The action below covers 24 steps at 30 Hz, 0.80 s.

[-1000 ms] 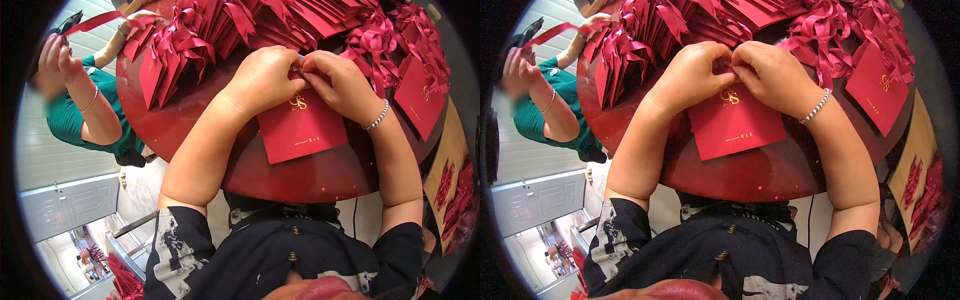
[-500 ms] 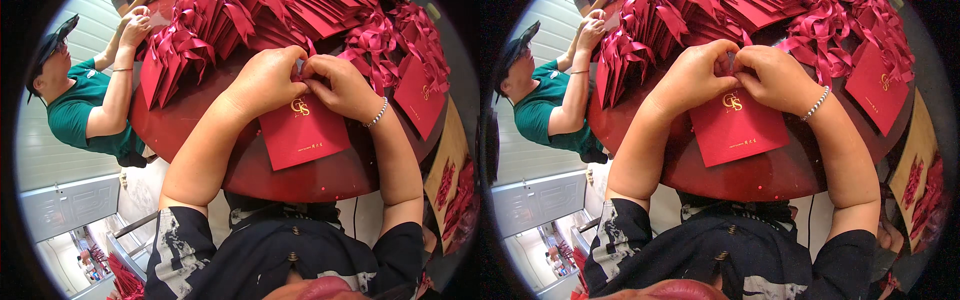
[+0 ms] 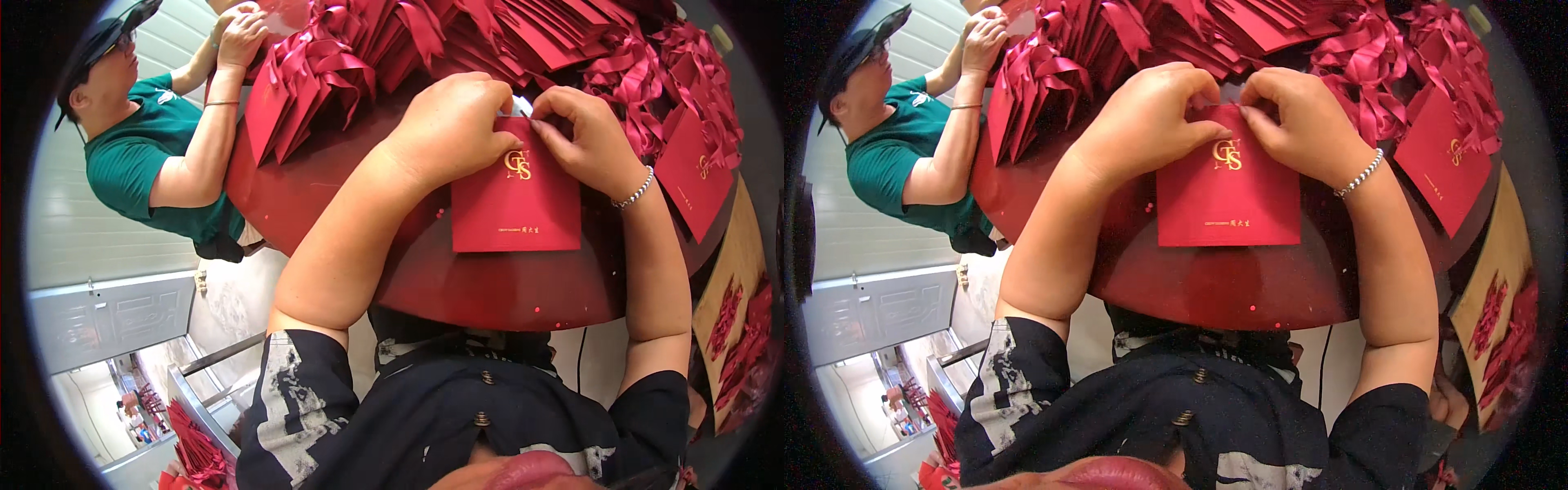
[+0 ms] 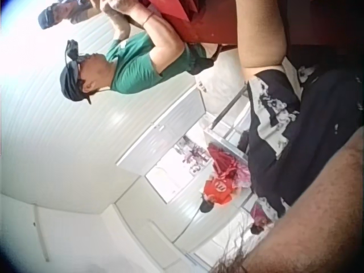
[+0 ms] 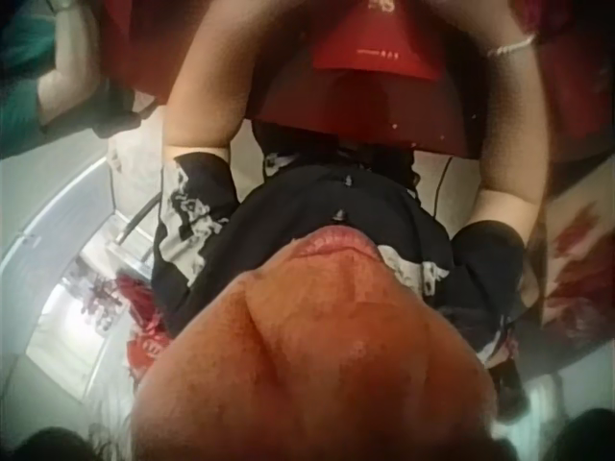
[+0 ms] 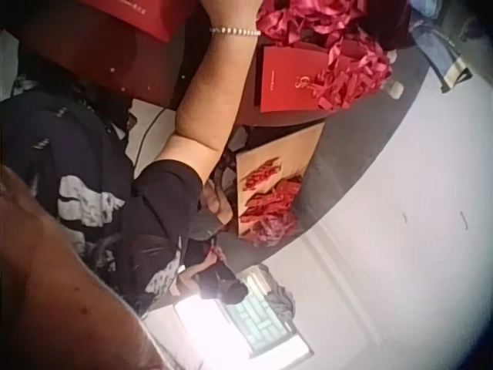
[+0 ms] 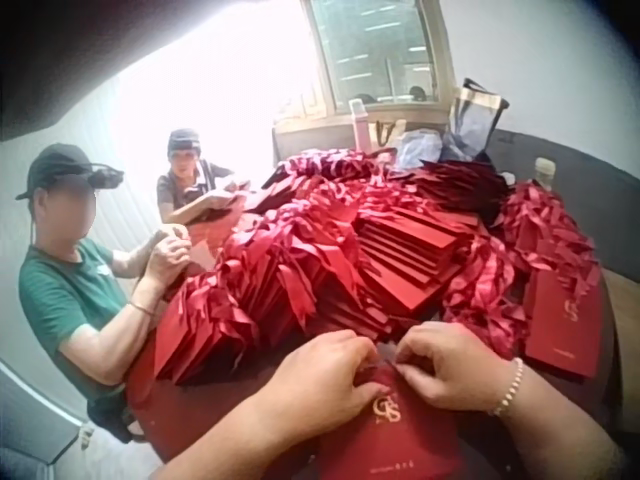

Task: The person attaches ribbon handles to paper gift bags by hand, threading and securing the ribbons into each bag before folding and stacking them on the table.

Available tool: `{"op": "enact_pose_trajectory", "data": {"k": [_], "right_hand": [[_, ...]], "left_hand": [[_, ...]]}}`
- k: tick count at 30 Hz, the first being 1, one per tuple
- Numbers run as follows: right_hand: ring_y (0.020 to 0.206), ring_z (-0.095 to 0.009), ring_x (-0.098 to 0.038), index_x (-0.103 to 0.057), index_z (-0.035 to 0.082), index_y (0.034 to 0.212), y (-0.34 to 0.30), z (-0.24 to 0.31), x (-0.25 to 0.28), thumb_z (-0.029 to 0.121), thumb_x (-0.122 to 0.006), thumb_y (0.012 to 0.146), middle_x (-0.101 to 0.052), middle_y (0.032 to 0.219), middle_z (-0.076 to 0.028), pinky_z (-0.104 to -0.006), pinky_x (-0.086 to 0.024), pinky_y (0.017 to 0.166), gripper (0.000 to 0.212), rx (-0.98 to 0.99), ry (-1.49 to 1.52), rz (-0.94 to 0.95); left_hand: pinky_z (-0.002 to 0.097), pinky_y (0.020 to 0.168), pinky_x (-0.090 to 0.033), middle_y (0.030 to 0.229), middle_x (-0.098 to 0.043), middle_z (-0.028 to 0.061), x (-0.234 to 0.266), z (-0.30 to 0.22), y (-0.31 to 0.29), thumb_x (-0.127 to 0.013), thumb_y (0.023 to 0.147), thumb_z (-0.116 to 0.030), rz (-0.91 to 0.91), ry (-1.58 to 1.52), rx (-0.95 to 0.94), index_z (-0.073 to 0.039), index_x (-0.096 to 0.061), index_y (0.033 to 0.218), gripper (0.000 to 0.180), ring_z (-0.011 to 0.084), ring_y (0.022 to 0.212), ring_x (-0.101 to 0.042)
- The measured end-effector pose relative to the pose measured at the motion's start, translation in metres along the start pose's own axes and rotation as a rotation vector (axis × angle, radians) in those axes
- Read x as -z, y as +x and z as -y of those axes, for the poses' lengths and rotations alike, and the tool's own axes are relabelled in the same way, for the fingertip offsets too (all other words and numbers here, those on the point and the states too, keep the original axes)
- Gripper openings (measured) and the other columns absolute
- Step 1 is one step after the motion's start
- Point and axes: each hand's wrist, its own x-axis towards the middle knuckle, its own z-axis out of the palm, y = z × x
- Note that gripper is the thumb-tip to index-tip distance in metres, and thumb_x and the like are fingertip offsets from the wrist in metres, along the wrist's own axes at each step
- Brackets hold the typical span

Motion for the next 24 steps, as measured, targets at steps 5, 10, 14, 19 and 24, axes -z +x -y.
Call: {"op": "enact_pose_trajectory", "data": {"k": [5, 10, 14, 19, 24], "right_hand": [[0.077, -0.027, -0.063, -0.060, -0.003, 0.087, 0.0019, 0.0032, 0.0026, -0.001, -0.065, 0.082, -0.063, 0.083, -0.014, -0.0338, -0.049, 0.073, 0.008, 0.032, -0.043, -0.029], [0.075, -0.028, -0.061, -0.059, -0.002, 0.085, 0.0018, 0.0049, 0.0033, -0.001, -0.066, 0.081, -0.061, 0.081, -0.014, -0.0348, -0.048, 0.070, 0.008, -0.001, -0.048, -0.011], [0.076, -0.028, -0.059, -0.059, -0.001, 0.084, -0.0006, 0.0015, -0.0002, -0.003, -0.066, 0.079, -0.060, 0.079, -0.014, -0.0356, -0.046, 0.070, 0.009, -0.008, -0.009, -0.002], [0.076, -0.028, -0.059, -0.059, -0.001, 0.084, 0.0001, 0.0011, -0.0043, -0.003, -0.065, 0.077, -0.060, 0.079, -0.014, -0.0366, -0.047, 0.069, 0.010, 0.041, -0.022, -0.023], [0.074, -0.028, -0.059, -0.058, -0.001, 0.082, 0.0001, 0.0008, -0.0016, -0.002, -0.065, 0.076, -0.060, 0.078, -0.015, -0.0370, -0.047, 0.065, 0.009, 0.078, -0.048, -0.045]], "left_hand": [[0.0429, 0.084, -0.053, 0.095, -0.066, 0.0154, 0.0030, -0.0030, 0.0016, -0.082, 0.070, -0.029, 0.070, 0.020, 0.070, -0.004, -0.069, 0.088, 0.035, 0.0348, 0.097, -0.064], [0.0423, 0.079, -0.052, 0.089, -0.065, 0.0166, 0.0023, 0.0026, -0.0011, -0.085, 0.068, -0.029, 0.000, 0.045, -0.032, -0.001, -0.067, 0.086, 0.038, 0.0352, 0.088, -0.063], [0.0421, 0.080, -0.051, 0.090, -0.065, 0.0170, 0.0008, 0.0030, 0.0012, -0.084, 0.070, -0.028, 0.080, -0.022, -0.025, 0.000, -0.067, 0.087, 0.037, 0.0353, 0.089, -0.062], [0.0417, 0.076, -0.051, 0.088, -0.065, 0.0175, 0.0026, 0.0014, -0.0004, -0.085, 0.071, -0.024, 0.094, -0.042, -0.051, 0.001, -0.067, 0.090, 0.036, 0.0348, 0.086, -0.064], [0.0392, 0.068, -0.051, 0.082, -0.066, 0.0167, 0.0065, 0.0031, 0.0008, -0.085, 0.073, -0.024, 0.184, -0.128, -0.013, 0.002, -0.065, 0.089, 0.036, 0.0311, 0.075, -0.065]]}}
